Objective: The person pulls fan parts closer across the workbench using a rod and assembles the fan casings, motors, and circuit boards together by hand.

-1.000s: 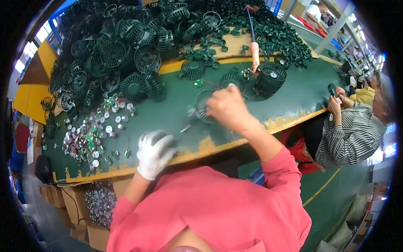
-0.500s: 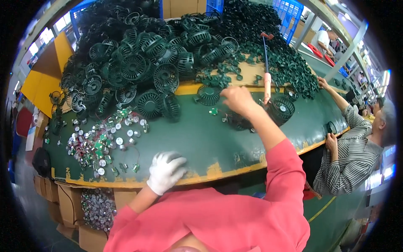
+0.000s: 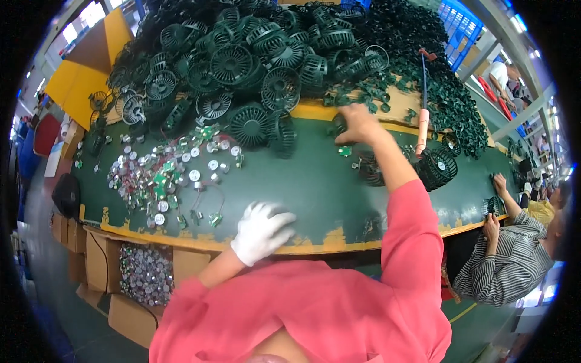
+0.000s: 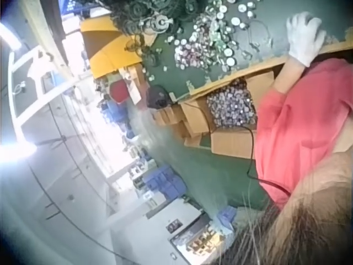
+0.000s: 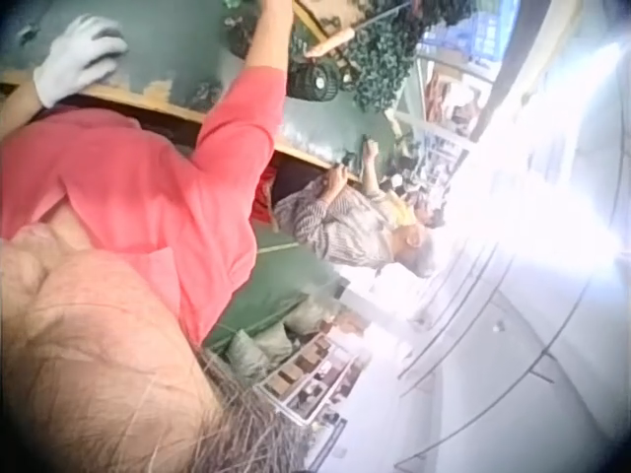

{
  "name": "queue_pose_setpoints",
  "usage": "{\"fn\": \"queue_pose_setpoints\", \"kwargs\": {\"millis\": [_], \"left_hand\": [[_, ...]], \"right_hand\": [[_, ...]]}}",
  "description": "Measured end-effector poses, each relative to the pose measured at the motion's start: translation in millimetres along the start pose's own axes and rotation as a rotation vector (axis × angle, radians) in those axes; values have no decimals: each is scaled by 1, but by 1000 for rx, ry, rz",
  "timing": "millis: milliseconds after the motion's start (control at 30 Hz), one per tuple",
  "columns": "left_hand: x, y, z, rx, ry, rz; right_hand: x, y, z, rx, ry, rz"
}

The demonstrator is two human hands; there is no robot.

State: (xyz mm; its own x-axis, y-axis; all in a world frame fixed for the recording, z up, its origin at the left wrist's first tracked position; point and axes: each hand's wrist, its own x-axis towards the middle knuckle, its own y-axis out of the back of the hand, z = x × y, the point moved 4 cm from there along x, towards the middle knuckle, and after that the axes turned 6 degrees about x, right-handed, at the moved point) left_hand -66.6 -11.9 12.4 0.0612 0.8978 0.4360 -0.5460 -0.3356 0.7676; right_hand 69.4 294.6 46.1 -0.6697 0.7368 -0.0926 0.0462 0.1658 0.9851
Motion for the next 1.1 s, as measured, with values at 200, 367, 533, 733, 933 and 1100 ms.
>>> {"fn": "queue_pose_setpoints", "kwargs": {"millis": [200, 367, 533, 733, 933, 1100], "left_hand": [[-1, 0, -1, 5, -25, -23], [-3, 11, 1, -22, -49, 19], [-5, 57, -16, -29, 105, 229], [21, 110, -56, 96, 260, 224], [24, 77, -96, 589, 86, -88], [30, 80, -105, 640, 184, -188]], "right_hand": [[-25, 46, 106, 956, -407, 680], [-63, 30, 44, 1867, -29, 293], [-121, -30, -53, 2066, 78, -97], [-132, -64, -50, 1279, -132, -122], [-117, -62, -69, 743, 278, 140], [-119, -74, -61, 1002, 193, 109]]}}
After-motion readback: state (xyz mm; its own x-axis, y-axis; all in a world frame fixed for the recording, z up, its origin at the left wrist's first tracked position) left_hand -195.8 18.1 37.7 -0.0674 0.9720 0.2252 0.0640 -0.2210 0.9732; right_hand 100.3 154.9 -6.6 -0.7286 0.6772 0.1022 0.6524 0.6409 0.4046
